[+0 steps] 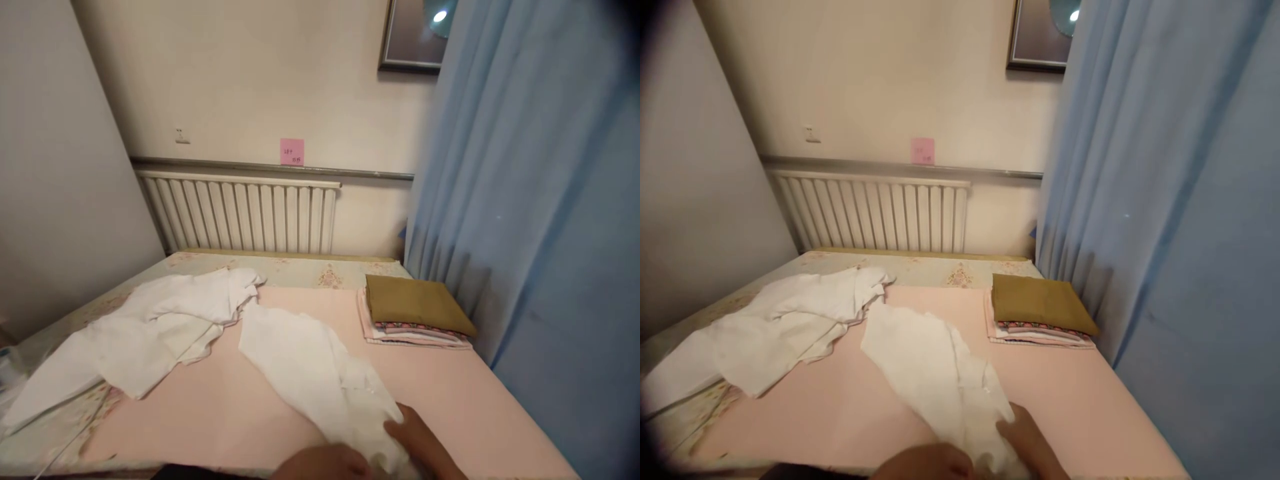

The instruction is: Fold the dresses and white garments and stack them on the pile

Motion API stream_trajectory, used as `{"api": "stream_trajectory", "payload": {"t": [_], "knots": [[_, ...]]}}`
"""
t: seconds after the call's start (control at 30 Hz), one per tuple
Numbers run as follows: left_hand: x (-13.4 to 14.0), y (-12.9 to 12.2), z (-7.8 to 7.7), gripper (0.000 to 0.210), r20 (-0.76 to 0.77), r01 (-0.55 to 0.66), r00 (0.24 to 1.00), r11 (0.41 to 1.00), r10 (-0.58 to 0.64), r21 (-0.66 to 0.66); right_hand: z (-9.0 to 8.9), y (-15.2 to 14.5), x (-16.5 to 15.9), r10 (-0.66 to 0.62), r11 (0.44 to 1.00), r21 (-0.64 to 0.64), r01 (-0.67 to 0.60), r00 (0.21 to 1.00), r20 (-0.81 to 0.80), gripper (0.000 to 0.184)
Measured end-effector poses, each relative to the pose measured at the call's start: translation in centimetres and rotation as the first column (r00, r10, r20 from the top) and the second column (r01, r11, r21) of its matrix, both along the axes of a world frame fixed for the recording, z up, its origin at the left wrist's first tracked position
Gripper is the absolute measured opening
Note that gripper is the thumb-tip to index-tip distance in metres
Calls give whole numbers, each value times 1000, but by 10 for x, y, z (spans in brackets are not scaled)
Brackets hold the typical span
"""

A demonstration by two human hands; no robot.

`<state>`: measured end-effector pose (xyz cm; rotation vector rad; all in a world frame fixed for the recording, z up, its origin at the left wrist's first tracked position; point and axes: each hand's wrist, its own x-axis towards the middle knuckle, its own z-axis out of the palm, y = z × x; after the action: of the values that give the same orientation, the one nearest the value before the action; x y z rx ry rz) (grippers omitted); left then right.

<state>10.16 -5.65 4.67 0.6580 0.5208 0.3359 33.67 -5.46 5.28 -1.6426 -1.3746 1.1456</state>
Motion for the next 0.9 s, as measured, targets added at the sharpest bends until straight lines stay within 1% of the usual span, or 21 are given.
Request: {"api": "stream_trajectory", "payload": {"t": [0.03, 0.07, 0.1, 0.13, 0.2, 0.23, 0.3, 0.4, 0.47, 0.53, 0.6, 0.7, 0.77, 0.83, 0.9], "knots": [[-2, 12, 10, 13, -89, 28, 996, 995, -20, 92, -2, 0, 12, -20, 1000, 8, 19, 999, 38, 30], [-4, 26, 21, 7, -357, 108, 933, 917, 40, 384, -5, -1, 23, -51, 999, 10, 51, 997, 62, 31], [-6, 42, 32, 11, -533, 173, 807, 761, 255, 625, -9, -3, 32, -89, 996, 14, 88, 994, 71, 32], [-8, 60, 42, 12, -550, 174, 744, 684, 379, 708, -13, -4, 38, -126, 992, 19, 125, 990, 67, 35], [-11, 96, 55, 21, -527, 173, 651, 569, 547, 804, -21, -6, 44, -183, 982, 47, 182, 983, 33, 42], [-13, 113, 59, 29, -512, 184, 600, 517, 614, 836, -24, -7, 45, -195, 979, 67, 194, 981, 19, 44], [-17, 143, 60, 46, -486, 227, 513, 434, 708, 872, -27, -8, 44, -197, 977, 88, 195, 980, 23, 45], [-17, 175, 56, 60, -479, 335, 429, 357, 766, 872, -28, -6, 43, -188, 980, 78, 185, 981, 39, 42], [-15, 191, 53, 63, -485, 411, 400, 320, 778, 853, -28, -4, 43, -190, 980, 66, 187, 981, 29, 41], [-13, 203, 49, 62, -495, 481, 389, 287, 777, 828, -29, -1, 44, -195, 979, 56, 194, 981, 13, 40], [-11, 212, 46, 56, -508, 542, 391, 254, 768, 801, -30, 1, 45, -198, 979, 46, 198, 980, -3, 40], [-12, 218, 41, 35, -509, 606, 413, 189, 756, 773, -29, 1, 45, -210, 978, 19, 210, 978, -15, 39], [-16, 215, 41, 27, -489, 625, 431, 140, 758, 768, -26, 0, 44, -220, 975, 11, 220, 975, -16, 38], [-23, 206, 44, 24, -463, 632, 446, 97, 766, 769, -22, -2, 43, -221, 975, 10, 221, 975, -22, 38], [-35, 192, 47, 21, -444, 635, 465, 61, 766, 770, -19, -3, 42, -213, 977, 12, 213, 977, -28, 39]]}}
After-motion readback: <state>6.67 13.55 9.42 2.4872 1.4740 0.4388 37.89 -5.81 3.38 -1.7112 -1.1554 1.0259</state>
